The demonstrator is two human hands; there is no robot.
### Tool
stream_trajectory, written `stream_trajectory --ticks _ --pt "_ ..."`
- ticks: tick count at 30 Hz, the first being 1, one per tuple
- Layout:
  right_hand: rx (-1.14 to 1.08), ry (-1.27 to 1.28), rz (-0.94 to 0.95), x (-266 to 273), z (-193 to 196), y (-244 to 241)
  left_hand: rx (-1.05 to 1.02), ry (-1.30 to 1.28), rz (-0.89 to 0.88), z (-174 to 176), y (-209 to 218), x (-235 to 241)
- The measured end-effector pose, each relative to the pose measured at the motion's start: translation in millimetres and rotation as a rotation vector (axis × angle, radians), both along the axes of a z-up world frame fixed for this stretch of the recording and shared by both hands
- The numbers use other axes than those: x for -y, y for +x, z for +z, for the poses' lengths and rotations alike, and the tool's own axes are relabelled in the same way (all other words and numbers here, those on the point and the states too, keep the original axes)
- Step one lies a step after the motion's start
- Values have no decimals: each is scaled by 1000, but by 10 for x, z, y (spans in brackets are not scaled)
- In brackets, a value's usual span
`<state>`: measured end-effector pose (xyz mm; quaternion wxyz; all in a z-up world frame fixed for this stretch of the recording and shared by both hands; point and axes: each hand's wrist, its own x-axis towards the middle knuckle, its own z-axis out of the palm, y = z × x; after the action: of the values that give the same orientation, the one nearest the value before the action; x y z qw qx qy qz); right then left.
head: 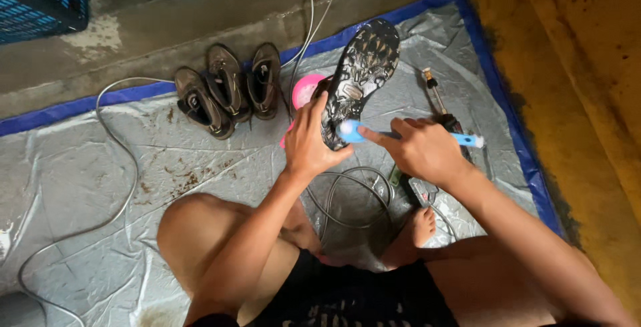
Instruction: The person scrubs the sole of a black shoe using a blue toothbrush and soapy water. They hold the shoe in their left hand and scrub the tread pattern with the brush in their right hand, occasionally dipping the brush into a pink scoop containing cleaning solution.
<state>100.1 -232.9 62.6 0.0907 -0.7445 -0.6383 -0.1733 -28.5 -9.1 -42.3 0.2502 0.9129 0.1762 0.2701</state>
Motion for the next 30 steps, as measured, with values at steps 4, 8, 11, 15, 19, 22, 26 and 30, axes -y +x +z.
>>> stream_trajectory --ticks 4,8,11,15,19,22,26,30 --pt "134 11 -153 116 1 105 56 69 -3 145 22 51" --pt "-241 72 104 114 201 67 96 48 -56 247 0 53" --pt "-269 129 99 172 190 115 138 -1 -63 344 17 113" --pt "-164 145 133 145 81 -13 220 -17 -94 283 35 103" --pt "-216 127 119 87 126 -74 284 58 -111 240 78 117" --pt "-210 102 92 58 173 -74 340 151 -115 253 120 109" --pt "-258 57 59 64 165 -83 353 203 -160 344 122 124" --pt "-306 46 45 68 189 -80 340 217 -214 369 104 152"
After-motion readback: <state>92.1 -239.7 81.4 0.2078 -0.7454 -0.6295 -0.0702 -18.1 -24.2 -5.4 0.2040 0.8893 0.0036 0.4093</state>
